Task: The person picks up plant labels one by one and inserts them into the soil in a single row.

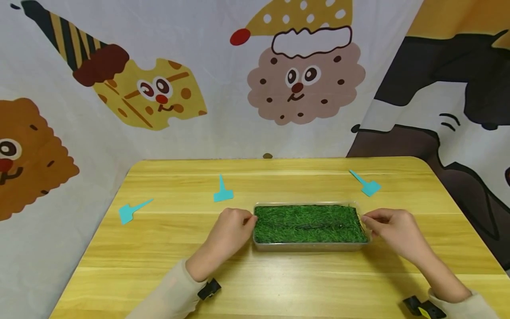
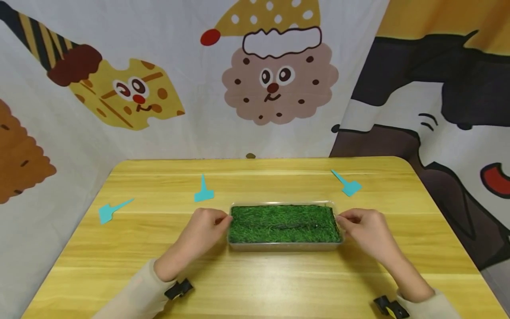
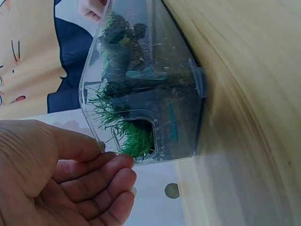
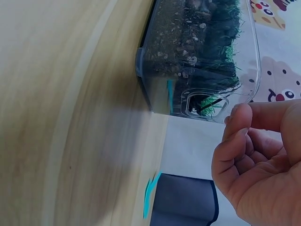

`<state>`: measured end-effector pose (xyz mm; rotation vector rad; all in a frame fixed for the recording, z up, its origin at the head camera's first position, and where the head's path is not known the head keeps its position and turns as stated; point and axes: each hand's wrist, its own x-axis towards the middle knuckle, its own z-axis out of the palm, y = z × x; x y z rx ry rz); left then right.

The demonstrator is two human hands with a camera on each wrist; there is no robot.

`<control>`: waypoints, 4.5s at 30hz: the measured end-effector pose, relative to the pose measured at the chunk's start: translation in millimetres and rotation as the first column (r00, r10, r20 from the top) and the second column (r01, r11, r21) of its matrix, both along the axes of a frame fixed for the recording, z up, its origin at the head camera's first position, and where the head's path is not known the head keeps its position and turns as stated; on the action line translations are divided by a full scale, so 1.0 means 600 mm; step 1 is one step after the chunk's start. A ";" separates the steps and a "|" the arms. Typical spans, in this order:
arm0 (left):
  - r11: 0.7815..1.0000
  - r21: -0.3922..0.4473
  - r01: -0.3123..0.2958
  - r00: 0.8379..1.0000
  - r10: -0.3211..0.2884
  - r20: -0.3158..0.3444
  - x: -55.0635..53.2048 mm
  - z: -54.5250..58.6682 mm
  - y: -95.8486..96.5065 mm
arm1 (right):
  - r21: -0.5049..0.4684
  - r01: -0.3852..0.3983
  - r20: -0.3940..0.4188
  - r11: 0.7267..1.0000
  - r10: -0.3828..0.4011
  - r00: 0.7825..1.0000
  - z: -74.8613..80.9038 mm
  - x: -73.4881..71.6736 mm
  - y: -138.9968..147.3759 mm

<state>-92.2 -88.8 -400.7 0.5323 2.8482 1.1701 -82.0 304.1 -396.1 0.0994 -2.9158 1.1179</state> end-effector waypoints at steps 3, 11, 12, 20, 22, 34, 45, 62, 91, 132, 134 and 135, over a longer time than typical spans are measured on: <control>1.000 0.005 -0.010 1.000 0.010 0.015 0.001 0.001 -0.004 | -0.003 -0.005 0.000 1.000 0.005 1.000 0.001 0.001 -0.005; 0.999 -0.014 -0.029 0.998 0.029 0.059 0.001 0.008 -0.019 | -0.024 -0.027 0.024 0.999 0.028 0.999 -0.002 0.005 -0.015; 0.999 -0.016 -0.029 0.997 0.030 0.068 0.001 0.009 -0.021 | -0.027 -0.028 0.030 0.999 0.029 0.999 -0.002 0.005 -0.016; 0.999 -0.025 -0.039 0.988 0.042 0.147 -0.001 0.019 -0.034 | -0.047 -0.030 0.047 0.998 0.032 0.998 -0.001 0.008 -0.028; 0.999 -0.024 -0.045 0.986 0.048 0.162 -0.002 0.021 -0.038 | -0.052 -0.035 0.045 0.998 0.038 0.998 -0.001 0.008 -0.032; 0.998 -0.034 -0.060 0.979 0.065 0.194 -0.002 0.023 -0.054 | -0.080 -0.032 0.072 0.996 0.037 0.997 -0.003 0.014 -0.047; 0.995 -0.056 -0.086 0.965 0.097 0.243 0.005 0.034 -0.065 | -0.106 -0.046 0.093 0.993 0.056 0.994 -0.004 0.021 -0.058; 0.994 -0.100 -0.048 0.946 0.078 0.315 0.011 0.051 -0.086 | -0.126 -0.046 0.162 0.991 0.067 0.985 0.000 0.030 -0.075; 0.986 -0.155 -0.068 0.936 0.117 0.332 0.014 0.053 -0.088 | -0.136 -0.050 0.161 0.990 0.071 0.984 -0.006 0.032 -0.074; 0.988 -0.144 -0.048 0.942 0.093 0.324 0.014 0.051 -0.090 | -0.016 -0.104 -0.114 0.994 0.102 0.988 0.019 -0.001 -0.059; 0.988 -0.144 -0.049 0.941 0.094 0.326 0.014 0.051 -0.090 | 0.008 -0.096 -0.160 0.995 0.096 0.982 0.021 -0.010 -0.055; 0.988 -0.144 -0.049 0.941 0.094 0.325 0.013 0.051 -0.090 | 0.021 -0.093 -0.179 0.995 0.095 0.979 0.022 -0.015 -0.051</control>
